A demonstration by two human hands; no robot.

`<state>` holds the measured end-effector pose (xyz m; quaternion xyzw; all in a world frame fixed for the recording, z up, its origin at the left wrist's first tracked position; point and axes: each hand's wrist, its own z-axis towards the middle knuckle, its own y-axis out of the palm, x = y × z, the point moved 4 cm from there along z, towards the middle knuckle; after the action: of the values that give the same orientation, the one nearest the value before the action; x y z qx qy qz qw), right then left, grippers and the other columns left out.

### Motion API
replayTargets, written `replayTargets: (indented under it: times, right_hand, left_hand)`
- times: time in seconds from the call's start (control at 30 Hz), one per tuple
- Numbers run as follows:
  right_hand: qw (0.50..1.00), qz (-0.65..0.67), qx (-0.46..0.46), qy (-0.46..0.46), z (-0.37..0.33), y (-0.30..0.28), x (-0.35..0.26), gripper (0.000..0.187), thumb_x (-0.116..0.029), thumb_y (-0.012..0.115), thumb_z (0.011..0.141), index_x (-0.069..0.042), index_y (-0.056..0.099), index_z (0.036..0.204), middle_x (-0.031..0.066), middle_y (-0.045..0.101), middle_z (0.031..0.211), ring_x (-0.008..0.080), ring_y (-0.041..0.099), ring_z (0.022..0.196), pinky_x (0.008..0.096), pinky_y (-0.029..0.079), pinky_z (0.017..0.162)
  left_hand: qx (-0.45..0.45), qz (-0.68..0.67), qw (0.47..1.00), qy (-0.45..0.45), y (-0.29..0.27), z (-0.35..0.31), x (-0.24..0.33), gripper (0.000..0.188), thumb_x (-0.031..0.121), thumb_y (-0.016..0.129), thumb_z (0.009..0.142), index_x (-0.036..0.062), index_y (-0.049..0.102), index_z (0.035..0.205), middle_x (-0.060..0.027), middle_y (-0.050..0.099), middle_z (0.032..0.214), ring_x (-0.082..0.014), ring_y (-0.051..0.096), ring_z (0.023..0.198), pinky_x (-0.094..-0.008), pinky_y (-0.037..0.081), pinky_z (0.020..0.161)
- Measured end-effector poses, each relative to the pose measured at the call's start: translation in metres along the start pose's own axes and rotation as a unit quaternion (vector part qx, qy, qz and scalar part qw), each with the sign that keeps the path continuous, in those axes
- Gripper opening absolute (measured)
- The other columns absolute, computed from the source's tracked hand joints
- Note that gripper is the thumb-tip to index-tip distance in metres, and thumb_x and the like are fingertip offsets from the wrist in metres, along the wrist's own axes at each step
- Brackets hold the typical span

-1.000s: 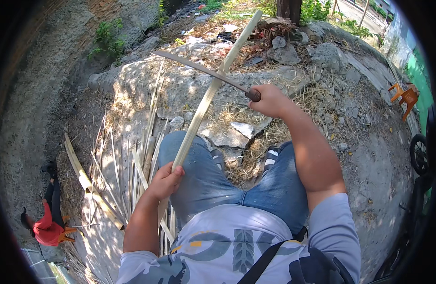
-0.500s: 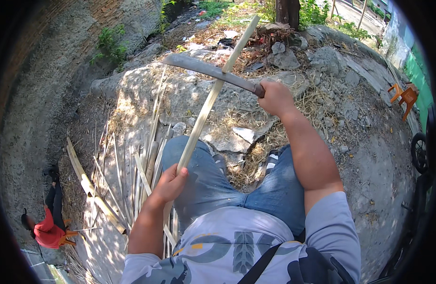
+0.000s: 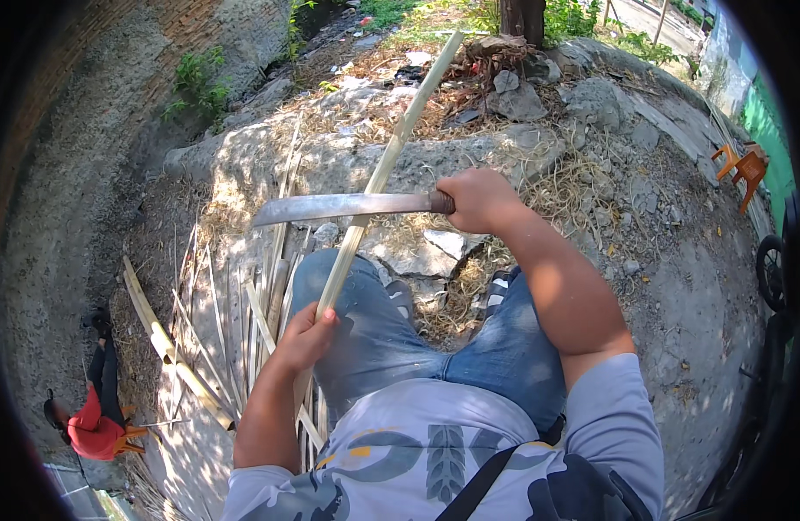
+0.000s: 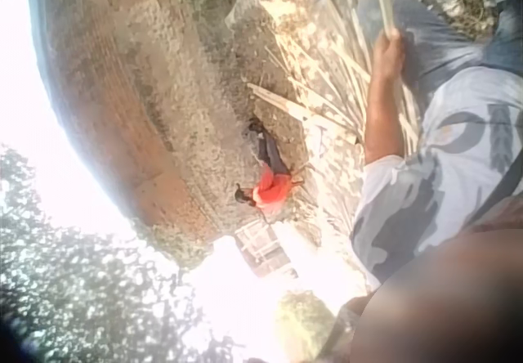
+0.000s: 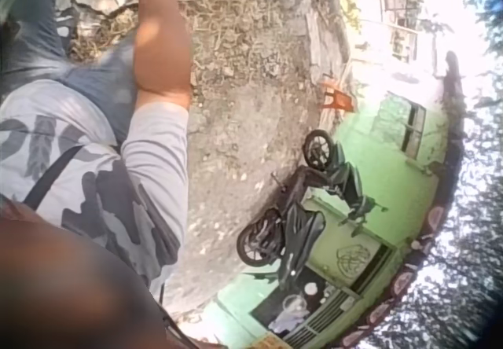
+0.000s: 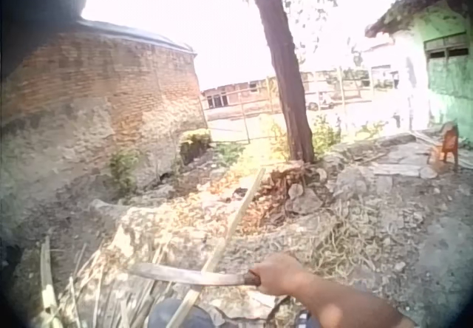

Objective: The person scrapes a bamboo stick with a large knife while other sticks lie on the ground.

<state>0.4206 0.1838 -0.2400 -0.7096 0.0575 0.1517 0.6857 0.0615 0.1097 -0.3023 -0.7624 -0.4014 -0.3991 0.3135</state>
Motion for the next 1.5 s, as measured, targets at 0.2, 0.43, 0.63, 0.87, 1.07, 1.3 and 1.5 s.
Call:
replayTargets:
  times: [0.2, 0.43, 0.63, 0.87, 1.07, 1.3, 1.5]
  right_hand:
    - [0.989, -0.083, 0.078, -0.099, 0.008, 0.004, -0.005, 0.018, -0.017, 0.069, 0.079, -0.019, 0.07, 0.096, 0.01, 0.072, 0.087, 0.0325, 0.072, 0.089, 0.0453, 0.056, 0.084]
    - [0.982, 0.065, 0.114, 0.134, 0.009, 0.009, 0.063, 0.023, -0.021, 0.071, 0.079, -0.014, 0.073, 0.101, 0.012, 0.074, 0.093, 0.0372, 0.07, 0.089, 0.048, 0.055, 0.083]
    - [0.956, 0.285, -0.02, 0.07, 0.019, 0.021, 0.076, 0.027, -0.026, 0.074, 0.08, -0.013, 0.073, 0.104, 0.0144, 0.073, 0.096, 0.0364, 0.069, 0.093, 0.0479, 0.055, 0.082]
    - [0.992, 0.084, 0.084, 0.032, 0.005, -0.001, 0.027, 0.024, -0.025, 0.074, 0.08, -0.014, 0.071, 0.102, 0.0129, 0.073, 0.093, 0.0343, 0.07, 0.094, 0.047, 0.055, 0.08]
    - [0.979, -0.086, 0.091, -0.16, 0.009, 0.011, -0.007, 0.015, -0.017, 0.069, 0.076, -0.017, 0.067, 0.091, 0.0072, 0.072, 0.089, 0.0307, 0.071, 0.091, 0.0481, 0.055, 0.08]
    - [0.99, 0.004, 0.127, 0.063, 0.009, -0.004, 0.063, 0.018, -0.017, 0.069, 0.075, -0.016, 0.067, 0.093, 0.0116, 0.073, 0.092, 0.0331, 0.071, 0.093, 0.0488, 0.056, 0.081]
    - [0.997, 0.021, 0.05, 0.047, 0.009, -0.001, 0.029, 0.022, -0.02, 0.068, 0.08, -0.016, 0.07, 0.101, 0.0131, 0.073, 0.095, 0.0328, 0.071, 0.096, 0.0476, 0.056, 0.086]
  left_hand:
    - [-0.011, 0.01, 0.999, 0.033, 0.0, -0.001, -0.003, 0.035, 0.044, 0.057, 0.105, 0.0097, 0.054, 0.099, 0.0055, 0.04, 0.066, -0.0055, 0.035, 0.052, -0.0251, 0.03, 0.046]
    - [0.002, 0.08, 0.996, 0.046, -0.002, 0.008, -0.003, 0.035, 0.043, 0.055, 0.106, 0.0081, 0.058, 0.101, 0.0075, 0.049, 0.075, -0.0027, 0.042, 0.063, -0.0233, 0.037, 0.055]
    - [-0.043, 0.019, 0.999, 0.021, -0.004, 0.003, -0.002, 0.033, 0.04, 0.055, 0.107, 0.0081, 0.058, 0.1, 0.0084, 0.05, 0.078, -0.0023, 0.043, 0.064, -0.0224, 0.037, 0.055]
    - [-0.026, -0.017, 0.999, 0.024, -0.004, 0.002, -0.002, 0.032, 0.041, 0.057, 0.106, 0.0092, 0.058, 0.102, 0.0085, 0.049, 0.074, -0.0019, 0.043, 0.061, -0.0212, 0.035, 0.053]
    - [-0.022, -0.013, 0.999, 0.027, -0.005, -0.006, -0.001, 0.032, 0.04, 0.057, 0.106, 0.009, 0.058, 0.102, 0.0083, 0.049, 0.073, -0.0019, 0.042, 0.06, -0.0215, 0.035, 0.052]
    - [-0.03, 0.028, 0.999, 0.02, -0.007, -0.048, 0.0, 0.031, 0.037, 0.052, 0.108, 0.0073, 0.057, 0.102, 0.0073, 0.048, 0.071, -0.0031, 0.042, 0.058, -0.0227, 0.036, 0.05]
    - [-0.014, -0.028, 1.0, -0.006, 0.001, -0.061, -0.044, 0.031, 0.035, 0.051, 0.108, 0.0058, 0.056, 0.1, 0.0047, 0.049, 0.063, -0.0056, 0.044, 0.05, -0.0245, 0.037, 0.047]
